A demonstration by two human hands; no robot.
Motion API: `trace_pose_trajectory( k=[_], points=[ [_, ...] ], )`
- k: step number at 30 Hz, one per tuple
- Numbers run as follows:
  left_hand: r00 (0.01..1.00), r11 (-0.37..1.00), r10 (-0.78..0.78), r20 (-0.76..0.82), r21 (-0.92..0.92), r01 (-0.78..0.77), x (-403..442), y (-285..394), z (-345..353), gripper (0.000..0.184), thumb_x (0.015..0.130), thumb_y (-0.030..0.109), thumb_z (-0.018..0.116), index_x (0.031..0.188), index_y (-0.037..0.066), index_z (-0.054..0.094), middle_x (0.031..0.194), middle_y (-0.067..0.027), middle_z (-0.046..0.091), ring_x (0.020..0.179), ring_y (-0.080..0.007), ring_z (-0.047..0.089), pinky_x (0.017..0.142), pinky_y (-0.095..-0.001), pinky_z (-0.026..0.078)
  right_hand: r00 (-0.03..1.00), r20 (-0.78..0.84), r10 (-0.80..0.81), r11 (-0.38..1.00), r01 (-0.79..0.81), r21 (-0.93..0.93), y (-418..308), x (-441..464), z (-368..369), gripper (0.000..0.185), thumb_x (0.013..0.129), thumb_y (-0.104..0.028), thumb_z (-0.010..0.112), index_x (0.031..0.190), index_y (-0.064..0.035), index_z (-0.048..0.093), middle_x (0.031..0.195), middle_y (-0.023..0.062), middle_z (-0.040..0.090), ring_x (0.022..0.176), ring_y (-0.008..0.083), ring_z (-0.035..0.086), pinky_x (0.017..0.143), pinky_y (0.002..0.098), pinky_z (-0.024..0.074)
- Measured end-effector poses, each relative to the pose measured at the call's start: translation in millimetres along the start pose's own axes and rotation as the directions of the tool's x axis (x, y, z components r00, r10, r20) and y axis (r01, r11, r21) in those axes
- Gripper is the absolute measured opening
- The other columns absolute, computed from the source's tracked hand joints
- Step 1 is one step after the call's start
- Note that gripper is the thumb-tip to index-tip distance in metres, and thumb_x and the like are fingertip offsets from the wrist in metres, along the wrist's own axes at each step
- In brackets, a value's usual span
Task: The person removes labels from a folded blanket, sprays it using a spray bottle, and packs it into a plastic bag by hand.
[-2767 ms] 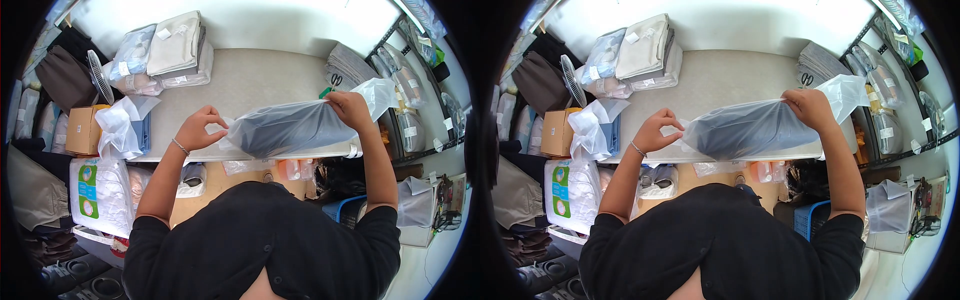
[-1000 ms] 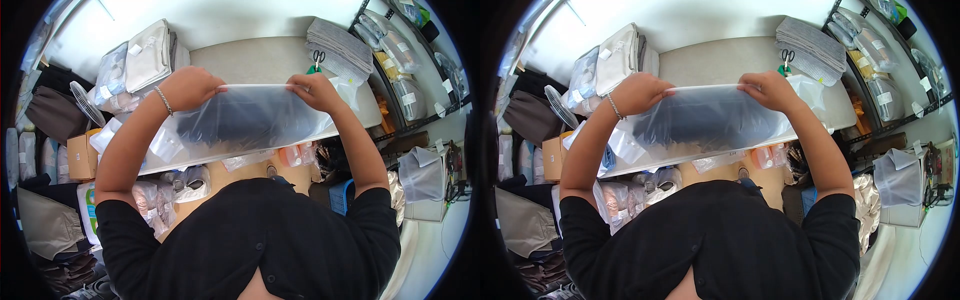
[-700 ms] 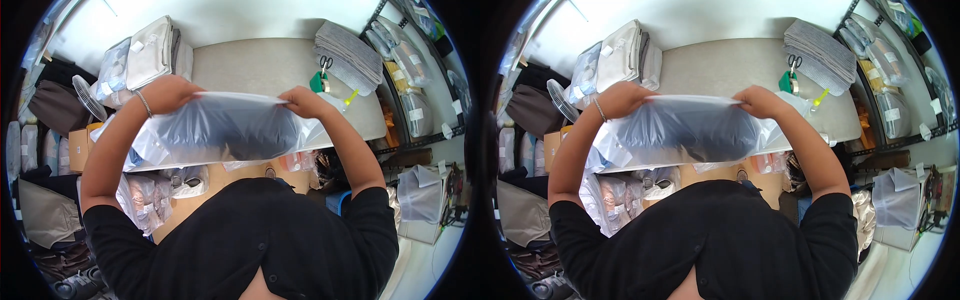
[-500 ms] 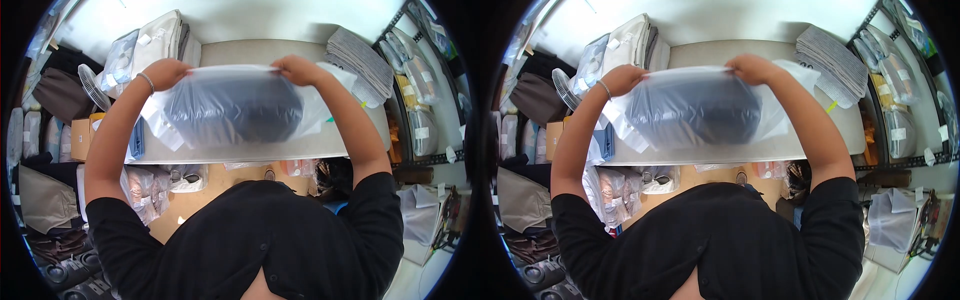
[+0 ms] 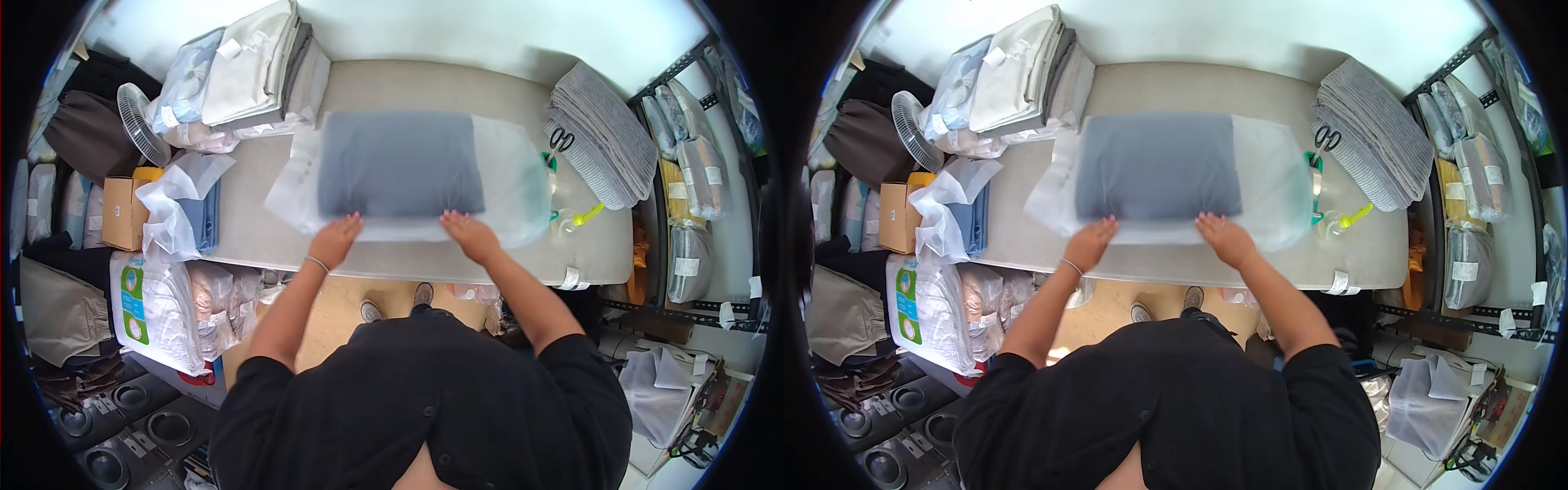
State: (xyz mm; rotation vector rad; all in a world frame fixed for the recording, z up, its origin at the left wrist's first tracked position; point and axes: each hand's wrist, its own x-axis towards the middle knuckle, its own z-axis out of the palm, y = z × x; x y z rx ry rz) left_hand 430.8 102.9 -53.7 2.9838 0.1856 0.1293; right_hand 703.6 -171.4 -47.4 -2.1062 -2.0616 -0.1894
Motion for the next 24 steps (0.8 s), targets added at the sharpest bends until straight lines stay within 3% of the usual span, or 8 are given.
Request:
trace_pose_trajectory(
  k=[2, 6, 9, 11, 14, 17, 22, 24],
  points=[
    [0.993, 0.998, -0.06, 0.097, -0.024, 0.063, -17.2, 13.5, 30.2, 0.048, 0.086, 0.004, 0.055, 0.133, 0.009, 0.053, 0.144, -0.0105, 0.049, 0.124, -0.0268, 0.054, 0.101, -0.0408, 0.046, 0.977, 0.19, 0.093, 0.984, -0.119, 0.135, -16.6, -24.4, 31.2, 0.047, 0.089, -0.006, 0.046, 0.136, -0.0077, 0.05, 0.139, 0.0099, 0.054, 0.124, 0.0239, 0.055, 0.101, 0.0368, 0.0469],
    [0.984, 0.981, -0.133, 0.117, -0.124, 0.147, -29.7, 24.2, 22.6, 0.039, 0.09, 0.011, 0.053, 0.128, 0.009, 0.056, 0.138, -0.0081, 0.055, 0.121, -0.024, 0.057, 0.099, -0.0402, 0.047, 0.964, 0.218, 0.152, 0.962, -0.195, 0.192, -28.8, -34.0, 20.9, 0.043, 0.089, -0.006, 0.046, 0.132, -0.0078, 0.053, 0.138, 0.0076, 0.055, 0.123, 0.0214, 0.056, 0.102, 0.036, 0.0463],
    [0.992, 0.982, -0.118, 0.043, -0.143, 0.123, -31.4, 28.8, 11.2, 0.033, 0.091, 0.014, 0.054, 0.123, 0.012, 0.06, 0.126, -0.0055, 0.064, 0.11, -0.0235, 0.063, 0.092, -0.0397, 0.051, 0.981, 0.112, 0.16, 0.961, -0.181, 0.207, -26.3, -39.4, 12.5, 0.038, 0.088, -0.008, 0.049, 0.126, -0.0099, 0.058, 0.127, 0.0054, 0.063, 0.112, 0.0216, 0.063, 0.094, 0.0358, 0.0513],
    [0.948, 0.939, -0.21, 0.241, -0.221, 0.264, -31.0, 32.7, -0.3, 0.032, 0.089, 0.014, 0.057, 0.12, 0.015, 0.062, 0.116, -0.0063, 0.068, 0.098, -0.0278, 0.066, 0.083, -0.0419, 0.053, 0.94, 0.218, 0.261, 0.922, -0.31, 0.232, -31.8, -41.5, 1.8, 0.032, 0.086, -0.011, 0.054, 0.117, -0.0138, 0.063, 0.108, 0.0056, 0.07, 0.093, 0.0252, 0.068, 0.079, 0.0381, 0.0548],
    [0.936, 0.923, -0.261, 0.237, -0.224, 0.314, -32.9, 36.6, -5.0, 0.022, 0.095, 0.024, 0.051, 0.111, 0.018, 0.065, 0.099, -0.0074, 0.071, 0.086, -0.0308, 0.067, 0.074, -0.0454, 0.053, 0.919, 0.218, 0.328, 0.85, -0.388, 0.356, -36.0, -46.5, 2.6, 0.024, 0.085, -0.016, 0.059, 0.108, -0.0178, 0.066, 0.092, 0.0086, 0.07, 0.083, 0.0309, 0.068, 0.07, 0.0408, 0.0545],
    [0.886, 0.9, -0.344, 0.31, -0.162, 0.406, -26.4, 34.8, -11.6, 0.023, 0.097, 0.031, 0.048, 0.106, 0.018, 0.066, 0.091, -0.0094, 0.07, 0.085, -0.0312, 0.067, 0.073, -0.0454, 0.053, 0.904, 0.239, 0.356, 0.815, -0.425, 0.394, -37.2, -41.7, 1.9, 0.021, 0.088, -0.019, 0.058, 0.108, -0.0177, 0.064, 0.085, 0.0112, 0.069, 0.078, 0.0334, 0.066, 0.067, 0.0449, 0.0523],
    [0.888, 0.829, -0.39, 0.246, -0.325, 0.454, -44.0, 19.3, -16.4, 0.03, 0.096, 0.041, 0.051, 0.105, 0.017, 0.066, 0.089, -0.0087, 0.07, 0.083, -0.0299, 0.067, 0.073, -0.0434, 0.052, 0.85, 0.341, 0.401, 0.768, -0.515, 0.381, -27.3, -21.2, -14.5, 0.017, 0.092, -0.024, 0.056, 0.102, -0.0142, 0.065, 0.083, 0.0152, 0.068, 0.079, 0.039, 0.064, 0.068, 0.0491, 0.0499],
    [0.839, 0.676, -0.542, -0.049, -0.619, 0.401, -63.7, 8.5, -21.4, 0.038, 0.093, 0.045, 0.055, 0.104, 0.01, 0.067, 0.086, -0.0099, 0.069, 0.081, -0.0258, 0.068, 0.073, -0.0397, 0.053, 0.826, 0.38, 0.416, 0.723, -0.554, 0.412, -25.6, -14.2, -20.3, 0.02, 0.094, -0.027, 0.054, 0.099, -0.0112, 0.066, 0.085, 0.0175, 0.067, 0.081, 0.0411, 0.063, 0.069, 0.0495, 0.0489]
  ],
)
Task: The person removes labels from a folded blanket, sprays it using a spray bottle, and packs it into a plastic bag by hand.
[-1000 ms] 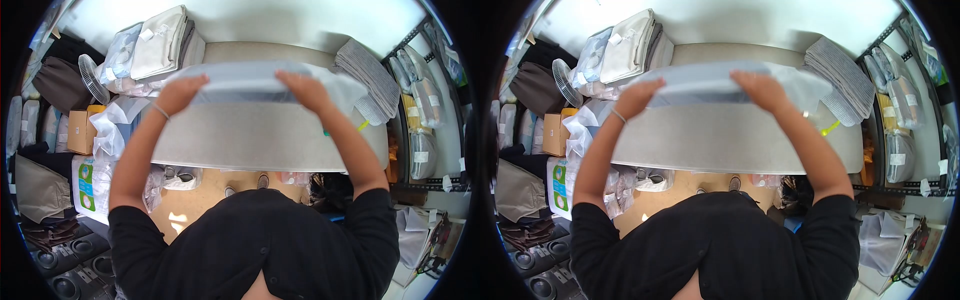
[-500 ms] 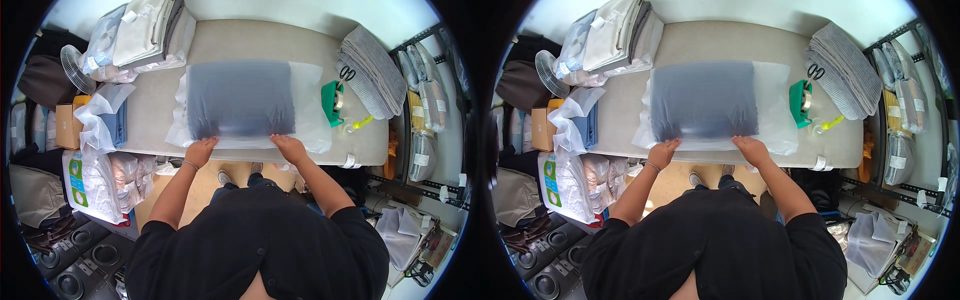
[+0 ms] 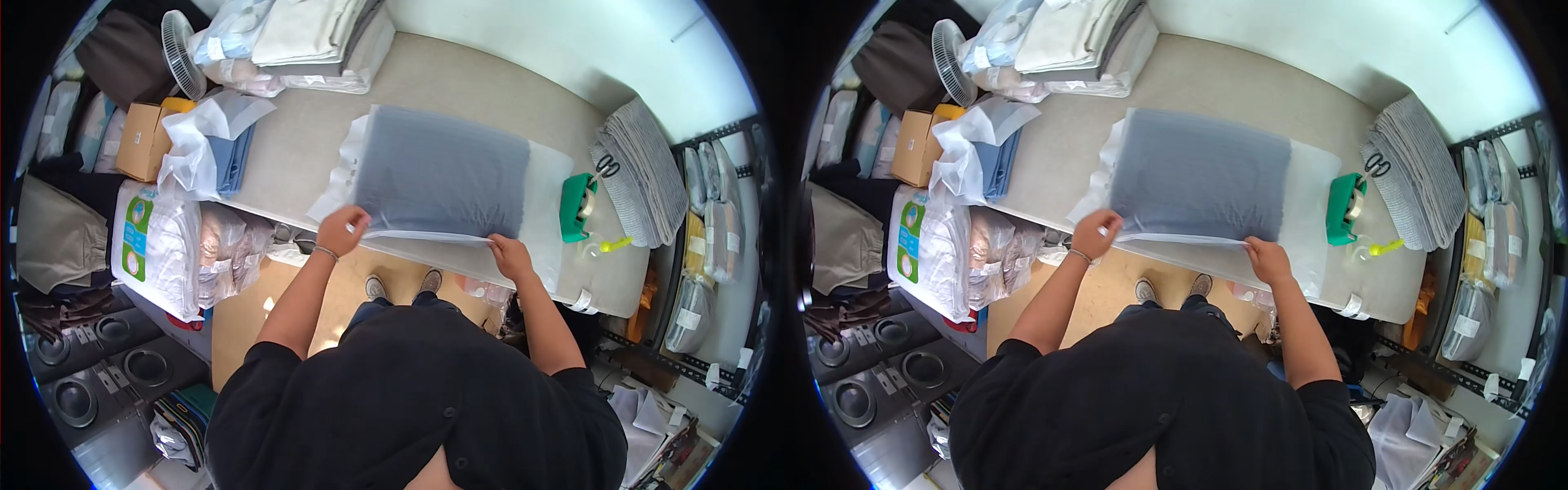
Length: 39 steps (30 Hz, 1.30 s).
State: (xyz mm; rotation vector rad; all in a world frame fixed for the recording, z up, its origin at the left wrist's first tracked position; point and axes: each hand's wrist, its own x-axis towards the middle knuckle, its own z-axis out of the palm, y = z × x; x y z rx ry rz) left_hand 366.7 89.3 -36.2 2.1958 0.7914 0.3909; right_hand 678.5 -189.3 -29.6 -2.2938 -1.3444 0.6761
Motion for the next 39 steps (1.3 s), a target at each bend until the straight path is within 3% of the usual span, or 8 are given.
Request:
trace_pose_trajectory(
  k=[4, 6, 10, 13, 18, 21, 23, 39],
  points=[
    [0.647, 0.898, -0.341, -0.682, -0.032, 0.439, 2.4, -105.6, 2.3, 0.043, 0.088, 0.046, 0.062, 0.097, 0.004, 0.068, 0.088, -0.0126, 0.07, 0.078, -0.0214, 0.067, 0.074, -0.0362, 0.053, 0.998, 0.049, 0.027, 1.0, -0.027, -0.005, 0.4, 2.7, -1.9, 0.022, 0.094, -0.026, 0.054, 0.104, -0.0106, 0.066, 0.089, 0.0194, 0.067, 0.086, 0.0412, 0.063, 0.073, 0.0471, 0.0502],
    [0.516, 0.559, -0.805, -0.294, -0.081, 0.825, 5.4, -128.0, -7.7, 0.047, 0.084, 0.047, 0.068, 0.089, 0.0, 0.069, 0.09, -0.0182, 0.07, 0.077, -0.0234, 0.066, 0.074, -0.0359, 0.052, 0.997, 0.067, 0.034, 0.999, -0.034, -0.006, 1.3, 3.5, -1.7, 0.022, 0.094, -0.025, 0.054, 0.105, -0.0103, 0.066, 0.09, 0.0194, 0.067, 0.087, 0.041, 0.063, 0.074, 0.0467, 0.0503],
    [0.412, 0.382, -0.895, 0.172, -0.183, 0.906, 2.4, -140.3, -14.8, 0.047, 0.082, 0.047, 0.071, 0.088, 0.0, 0.07, 0.092, -0.0211, 0.071, 0.079, -0.0266, 0.067, 0.075, -0.0374, 0.051, 0.992, 0.097, 0.078, 0.997, -0.08, 0.011, 1.3, 2.2, -1.5, 0.023, 0.095, -0.024, 0.054, 0.107, -0.009, 0.066, 0.093, 0.0197, 0.068, 0.089, 0.0396, 0.064, 0.077, 0.0442, 0.0504],
    [0.563, 0.59, -0.807, -0.181, -0.3, 0.749, -8.3, -150.6, -19.0, 0.047, 0.082, 0.046, 0.07, 0.084, -0.001, 0.069, 0.085, -0.0202, 0.071, 0.078, -0.0298, 0.067, 0.073, -0.0384, 0.051, 0.987, 0.141, 0.078, 0.996, -0.083, 0.029, -7.8, 2.8, -3.0, 0.024, 0.096, -0.024, 0.053, 0.106, -0.0064, 0.065, 0.09, 0.0197, 0.067, 0.087, 0.0386, 0.064, 0.075, 0.0415, 0.0497],
    [0.326, 0.654, -0.542, -0.775, -0.145, 0.742, -9.8, -132.1, -6.4, 0.029, 0.083, 0.033, 0.07, 0.099, 0.01, 0.066, 0.103, -0.0103, 0.066, 0.098, -0.0255, 0.062, 0.084, -0.0408, 0.047, 0.986, 0.144, 0.084, 0.992, -0.096, 0.081, -7.7, -0.5, 5.0, 0.025, 0.097, -0.024, 0.053, 0.106, -0.004, 0.064, 0.086, 0.0189, 0.066, 0.083, 0.037, 0.063, 0.074, 0.0388, 0.049],
    [0.88, 0.882, 0.082, -0.467, 0.446, 0.154, -26.5, -71.5, -26.7, 0.029, 0.08, 0.028, 0.071, 0.106, 0.018, 0.063, 0.108, -0.0032, 0.062, 0.103, -0.0192, 0.058, 0.093, -0.0432, 0.04, 0.983, 0.143, 0.112, 0.991, -0.122, 0.058, -12.7, -3.9, 0.6, 0.024, 0.095, -0.025, 0.053, 0.104, -0.0074, 0.066, 0.089, 0.019, 0.067, 0.087, 0.0387, 0.064, 0.075, 0.0421, 0.0497],
    [0.866, 0.802, 0.497, -0.054, 0.409, -0.435, -32.1, -31.4, -21.7, 0.024, 0.076, 0.024, 0.073, 0.097, 0.019, 0.064, 0.098, 0.0016, 0.061, 0.096, -0.0169, 0.058, 0.092, -0.0433, 0.036, 0.988, 0.122, 0.091, 0.993, -0.1, 0.07, -16.1, -7.8, 1.1, 0.023, 0.095, -0.024, 0.053, 0.104, -0.0077, 0.066, 0.089, 0.0189, 0.067, 0.087, 0.0388, 0.064, 0.075, 0.0424, 0.0498],
    [0.845, 0.707, 0.509, 0.163, 0.481, -0.519, -30.8, -50.8, -14.9, 0.011, 0.083, 0.026, 0.068, 0.09, 0.021, 0.06, 0.089, 0.0077, 0.059, 0.087, -0.0115, 0.058, 0.089, -0.0389, 0.035, 0.986, -0.013, -0.168, 0.982, 0.166, -0.085, -13.2, -45.5, 22.1, 0.024, 0.093, -0.019, 0.054, 0.114, -0.0173, 0.065, 0.109, 0.0077, 0.069, 0.094, 0.0317, 0.066, 0.08, 0.0408, 0.0532]
  ],
)
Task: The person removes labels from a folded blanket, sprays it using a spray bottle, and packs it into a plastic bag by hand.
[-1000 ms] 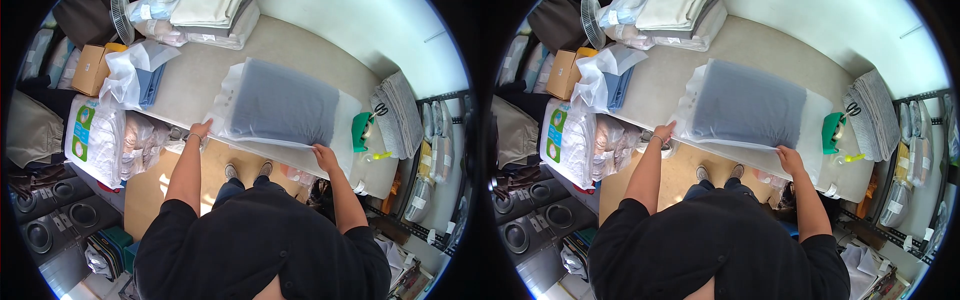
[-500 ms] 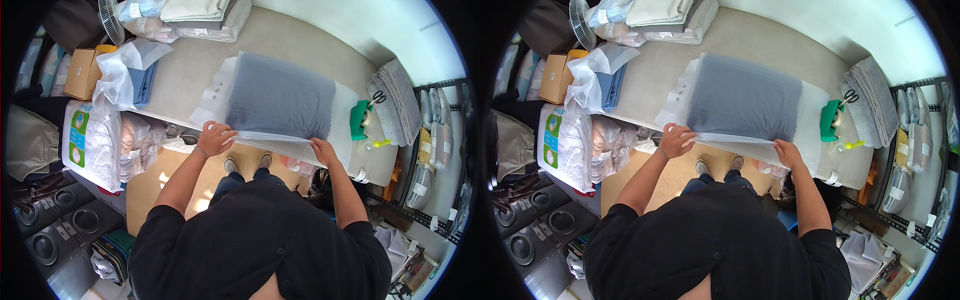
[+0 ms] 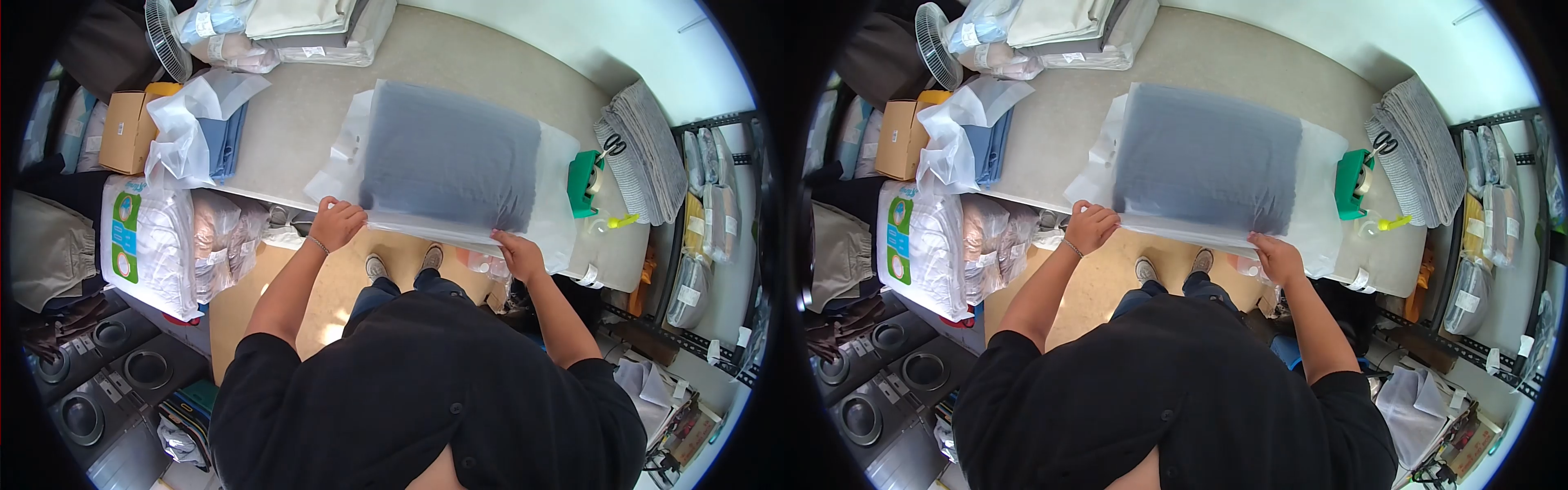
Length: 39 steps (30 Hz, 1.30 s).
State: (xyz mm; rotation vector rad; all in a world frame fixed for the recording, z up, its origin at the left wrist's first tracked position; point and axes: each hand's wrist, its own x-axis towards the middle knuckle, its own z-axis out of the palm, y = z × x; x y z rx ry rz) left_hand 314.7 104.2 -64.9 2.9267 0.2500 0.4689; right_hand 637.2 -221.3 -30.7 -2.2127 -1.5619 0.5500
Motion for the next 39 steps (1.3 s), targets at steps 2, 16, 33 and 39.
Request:
trace_pose_trajectory(
  k=[2, 16, 33, 39],
  points=[
    [0.996, 0.996, -0.085, -0.027, -0.019, 0.084, -4.4, 0.4, 0.8, 0.01, 0.085, 0.026, 0.066, 0.091, 0.02, 0.06, 0.088, 0.0072, 0.059, 0.086, -0.0115, 0.058, 0.089, -0.0383, 0.034, 1.0, 0.008, 0.016, 1.0, -0.016, 0.001, -5.8, -0.9, 1.6, 0.025, 0.093, -0.017, 0.054, 0.117, -0.0179, 0.064, 0.114, 0.0048, 0.068, 0.097, 0.0298, 0.065, 0.082, 0.0401, 0.0532],
    [0.997, 0.995, 0.031, 0.071, 0.087, -0.038, 11.2, -28.7, -19.3, 0.01, 0.091, 0.028, 0.06, 0.092, 0.019, 0.057, 0.087, 0.0055, 0.062, 0.088, -0.0131, 0.06, 0.096, -0.0427, 0.034, 0.976, 0.088, 0.197, 0.978, -0.202, 0.056, -19.1, 11.9, -8.6, 0.024, 0.096, -0.026, 0.051, 0.11, -0.0128, 0.065, 0.101, 0.0135, 0.068, 0.092, 0.0361, 0.064, 0.079, 0.0435, 0.0509],
    [0.871, 0.9, -0.432, -0.233, -0.052, 0.432, 10.7, 31.1, 0.3, 0.02, 0.083, 0.028, 0.07, 0.096, 0.016, 0.061, 0.095, 0.0002, 0.062, 0.096, -0.0195, 0.058, 0.09, -0.0416, 0.034, 0.932, 0.218, 0.29, 0.932, -0.327, 0.157, 9.4, 47.1, -9.8, 0.035, 0.098, -0.035, 0.046, 0.099, -0.0044, 0.063, 0.097, 0.0192, 0.066, 0.094, 0.0404, 0.06, 0.08, 0.0454, 0.0474],
    [0.974, 0.974, -0.223, -0.025, -0.033, 0.222, 83.2, 56.3, 4.4, 0.019, 0.083, 0.031, 0.07, 0.095, 0.017, 0.063, 0.091, 0.0023, 0.061, 0.094, -0.0183, 0.058, 0.089, -0.0404, 0.034, 0.943, 0.211, 0.259, 0.943, -0.294, 0.155, 8.9, 47.4, -8.6, 0.036, 0.098, -0.037, 0.046, 0.098, -0.0059, 0.064, 0.096, 0.0181, 0.067, 0.094, 0.0394, 0.061, 0.08, 0.046, 0.0476]
  ],
)
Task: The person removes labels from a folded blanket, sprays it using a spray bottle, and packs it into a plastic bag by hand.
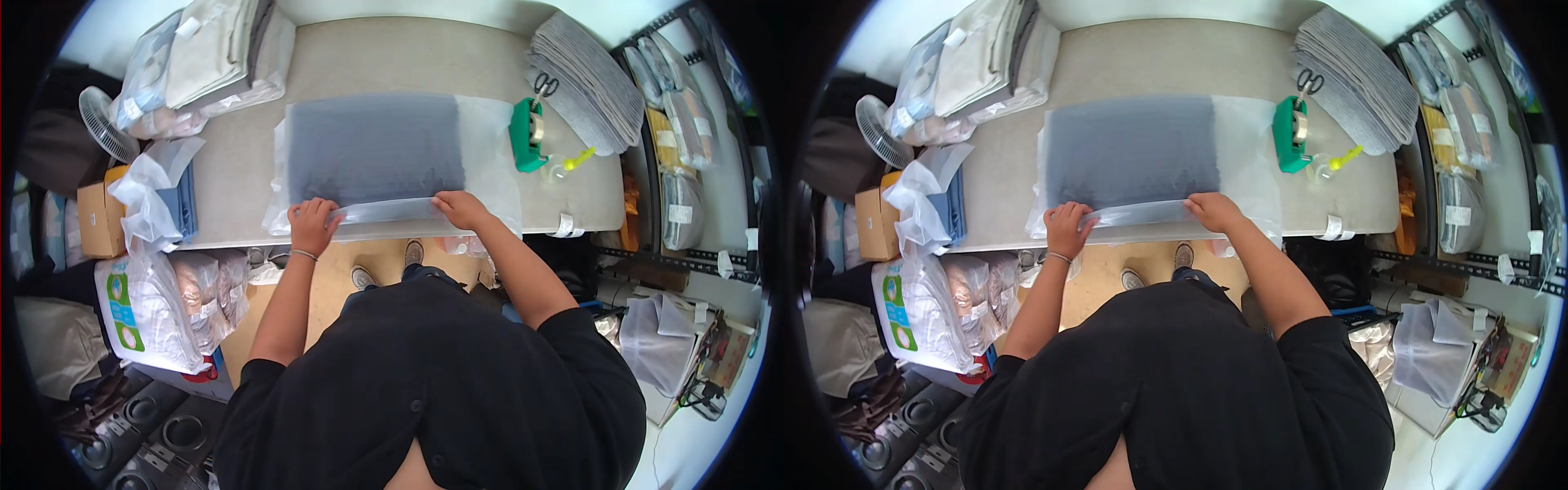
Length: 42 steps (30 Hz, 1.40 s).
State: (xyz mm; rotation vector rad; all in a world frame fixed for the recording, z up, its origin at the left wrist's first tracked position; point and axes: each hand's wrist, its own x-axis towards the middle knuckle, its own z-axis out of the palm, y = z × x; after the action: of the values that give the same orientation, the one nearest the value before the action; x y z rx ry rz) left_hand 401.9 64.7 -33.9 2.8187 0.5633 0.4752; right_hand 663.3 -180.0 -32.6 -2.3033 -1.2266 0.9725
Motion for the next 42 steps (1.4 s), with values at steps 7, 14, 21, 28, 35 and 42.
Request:
trace_pose_trajectory(
  k=[7, 14, 21, 28, 35, 42],
  points=[
    [0.986, 0.987, 0.016, 0.164, -0.162, 0.011, 32.3, -22.6, -3.4, 0.014, 0.089, 0.027, 0.065, 0.086, 0.014, 0.065, 0.077, -0.0003, 0.065, 0.079, -0.0196, 0.063, 0.089, -0.0381, 0.037, 0.934, -0.274, -0.227, 0.974, 0.22, -0.056, 36.4, -72.4, 1.2, 0.041, 0.082, -0.022, 0.069, 0.121, -0.0128, 0.057, 0.108, 0.0118, 0.066, 0.1, 0.0343, 0.062, 0.087, 0.045, 0.0475],
    [0.96, 0.987, -0.082, 0.268, -0.113, 0.116, 38.9, -21.5, -3.8, 0.015, 0.09, 0.026, 0.063, 0.086, 0.012, 0.065, 0.078, -0.0012, 0.067, 0.077, -0.0187, 0.064, 0.091, -0.0398, 0.037, 0.705, -0.673, 0.222, 0.945, 0.013, 0.325, 133.5, -135.6, 45.8, 0.068, 0.078, -0.011, 0.066, 0.14, -0.0067, 0.038, 0.14, 0.0163, 0.042, 0.134, 0.0294, 0.037, 0.111, 0.04, 0.0298],
    [0.935, 0.987, -0.133, 0.328, -0.046, 0.157, 39.2, -24.4, -0.7, 0.015, 0.091, 0.027, 0.063, 0.086, 0.013, 0.065, 0.079, -0.0016, 0.068, 0.078, -0.0194, 0.064, 0.091, -0.0391, 0.037, 0.897, -0.115, 0.427, 0.287, -0.014, 0.958, 159.4, -148.7, 36.9, 0.022, 0.095, -0.02, 0.057, 0.103, -0.0017, 0.068, 0.096, 0.0, 0.066, 0.098, 0.0109, 0.055, 0.093, 0.0268, 0.0399],
    [0.936, 0.991, -0.13, 0.327, 0.026, 0.128, 41.6, -19.7, 3.5, 0.013, 0.09, 0.026, 0.064, 0.086, 0.013, 0.065, 0.077, -0.003, 0.068, 0.078, -0.0232, 0.064, 0.089, -0.0387, 0.038, 0.698, -0.434, 0.57, 0.717, -0.165, 0.677, 157.0, -120.1, 11.2, 0.034, 0.098, -0.034, 0.053, 0.084, -0.0035, 0.06, 0.071, 0.0115, 0.062, 0.065, 0.0252, 0.058, 0.064, 0.0372, 0.0451],
    [0.969, 0.996, -0.067, 0.236, 0.075, 0.05, 34.0, -26.0, 12.5, 0.017, 0.093, 0.028, 0.059, 0.088, 0.013, 0.064, 0.081, -0.0045, 0.068, 0.081, -0.0242, 0.064, 0.087, -0.0379, 0.038, 0.2, -0.582, 0.788, 0.611, -0.371, 0.699, 157.4, -121.6, -9.8, 0.032, 0.097, -0.041, 0.051, 0.102, -0.0088, 0.054, 0.081, 0.0171, 0.067, 0.078, 0.0382, 0.065, 0.069, 0.0466, 0.0498],
    [0.975, 0.996, 0.081, 0.205, 0.008, -0.084, 35.2, -25.0, 18.9, 0.015, 0.092, 0.028, 0.059, 0.098, 0.014, 0.062, 0.085, 0.0008, 0.067, 0.081, -0.0192, 0.064, 0.085, -0.037, 0.036, 0.344, -0.486, 0.804, 0.594, -0.495, 0.634, 153.9, -240.7, 112.0, 0.031, 0.092, -0.035, 0.051, 0.104, -0.0078, 0.057, 0.093, 0.0185, 0.068, 0.092, 0.0387, 0.065, 0.082, 0.0491, 0.0501]
  ],
)
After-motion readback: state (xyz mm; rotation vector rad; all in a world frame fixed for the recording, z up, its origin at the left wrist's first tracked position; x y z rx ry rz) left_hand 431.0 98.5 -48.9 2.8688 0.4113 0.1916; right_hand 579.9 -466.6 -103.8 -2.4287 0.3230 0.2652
